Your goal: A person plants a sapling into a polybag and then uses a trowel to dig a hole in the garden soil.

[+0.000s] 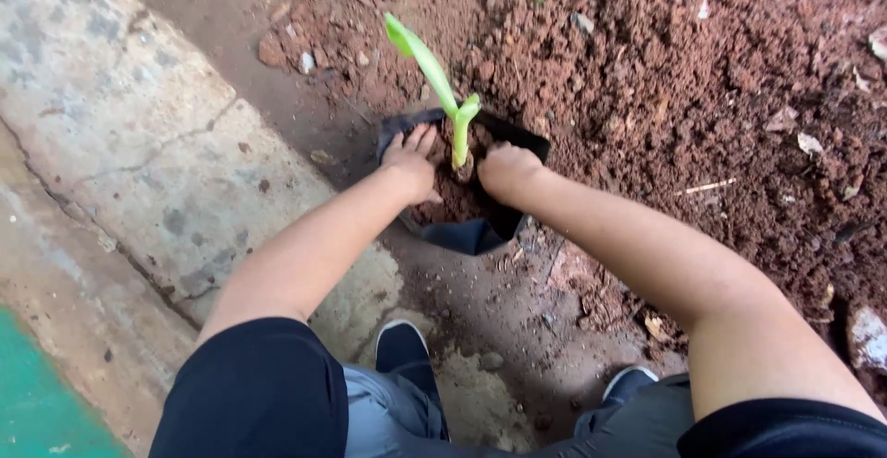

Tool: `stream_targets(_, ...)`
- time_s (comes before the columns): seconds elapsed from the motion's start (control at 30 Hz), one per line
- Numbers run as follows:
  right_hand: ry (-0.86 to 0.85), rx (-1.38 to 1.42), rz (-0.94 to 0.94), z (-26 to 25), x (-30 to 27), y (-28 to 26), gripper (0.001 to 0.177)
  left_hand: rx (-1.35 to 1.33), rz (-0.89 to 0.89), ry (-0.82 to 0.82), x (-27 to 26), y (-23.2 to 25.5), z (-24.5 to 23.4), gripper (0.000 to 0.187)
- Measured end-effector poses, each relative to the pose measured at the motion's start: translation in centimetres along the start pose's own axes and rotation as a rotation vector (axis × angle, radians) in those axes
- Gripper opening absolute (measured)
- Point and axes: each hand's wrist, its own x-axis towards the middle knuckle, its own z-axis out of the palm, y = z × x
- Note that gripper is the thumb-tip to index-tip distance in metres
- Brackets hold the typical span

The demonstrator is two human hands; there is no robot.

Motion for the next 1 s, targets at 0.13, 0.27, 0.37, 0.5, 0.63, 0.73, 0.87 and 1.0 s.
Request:
stream_targets(0.13,0.102,-0.094,-0.063,-0.3,-0.6,0.4,0.025,-0.011,-0.019,-0.087,1.7,1.1,1.2,0.089)
stream_targets(0.27,0.092,-0.008,-0.162,-4.0,-4.2,1.4,0.024,0.019,-0.046,-0.198,3.3,1.6,2.7,0.097)
stream_targets(0.37,0.134,0.302,-0.322,-11.6,-9.5,3.8,0.031,0.076,0.055,-0.18,0.5,3.5,1.2,0.067)
stream_targets(0.5,0.41,0.521,-0.092,-16.1,-13.9,10.0,0.025,0.105,0.252,-0.111,-3.8,6.8,-4.2,0.048)
stream_targets(0.63,0.48,0.242,0.105,-8.6,-12.7,18.5,0.026,0.029,0.394,0.204,-6.4,10.6,-9.9,0.039)
stream_targets(0.73,0.248,0.228,0.215,-4.9,-12.8,18.9,0.031,-0.073,0.535,0.416,-4.7,14.7,-11.2,0.027)
stream_targets(0.87,0.008,0.067,0.147,-3.6,-12.8,18.0,0.06,-0.308,0.444,0.369,-0.6,20.9,-10.5,0.037)
stream_targets(1.0,-0.039,-0.041,0.103,0.0,-10.9,19.5,0.059,-0.495,0.412,0.144,1.3,24.2,-10.7,0.045)
